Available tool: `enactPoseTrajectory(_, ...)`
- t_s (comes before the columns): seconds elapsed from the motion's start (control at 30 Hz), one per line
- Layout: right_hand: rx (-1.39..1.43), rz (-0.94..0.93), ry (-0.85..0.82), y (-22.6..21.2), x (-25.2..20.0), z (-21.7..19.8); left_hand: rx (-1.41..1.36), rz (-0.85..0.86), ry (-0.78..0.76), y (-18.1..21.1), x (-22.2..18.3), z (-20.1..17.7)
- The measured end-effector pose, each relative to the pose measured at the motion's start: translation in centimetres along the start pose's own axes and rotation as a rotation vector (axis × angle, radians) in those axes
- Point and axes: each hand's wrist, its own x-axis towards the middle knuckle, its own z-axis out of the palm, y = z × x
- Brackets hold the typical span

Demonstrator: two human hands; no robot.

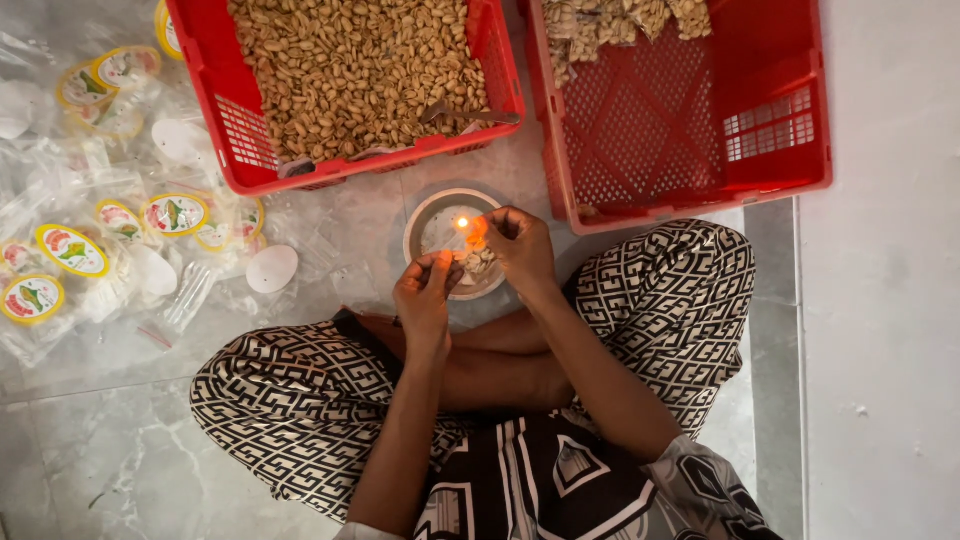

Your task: Manually processing peanut clusters by heating them over a candle flame and sorting them into baskets.

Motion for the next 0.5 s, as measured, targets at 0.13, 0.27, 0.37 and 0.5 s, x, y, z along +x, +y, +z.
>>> enactPoseTrajectory(0.13, -0.022, 0.0, 0.0, 0.1, 0.2, -0.4, -0.002, 0.005, -0.003, 0.1, 0.1, 0.2)
enactPoseTrajectory(0.27, 0.006, 0.004, 0.028, 0.1, 0.2, -0.5, 0.008, 0.017, -0.017, 0.2, 0.1, 0.4)
enactPoseTrajectory(0.37, 0.024, 0.002, 0.034, 1.0, 0.5, -0.6, 0.017, 0.024, -0.021, -0.3, 0.6, 0.4)
enactPoseTrajectory(0.5, 0.025, -0.004, 0.043, 1.3, 0.6, -0.9, 0.041, 0.037, -0.023, -0.4, 0.7, 0.6)
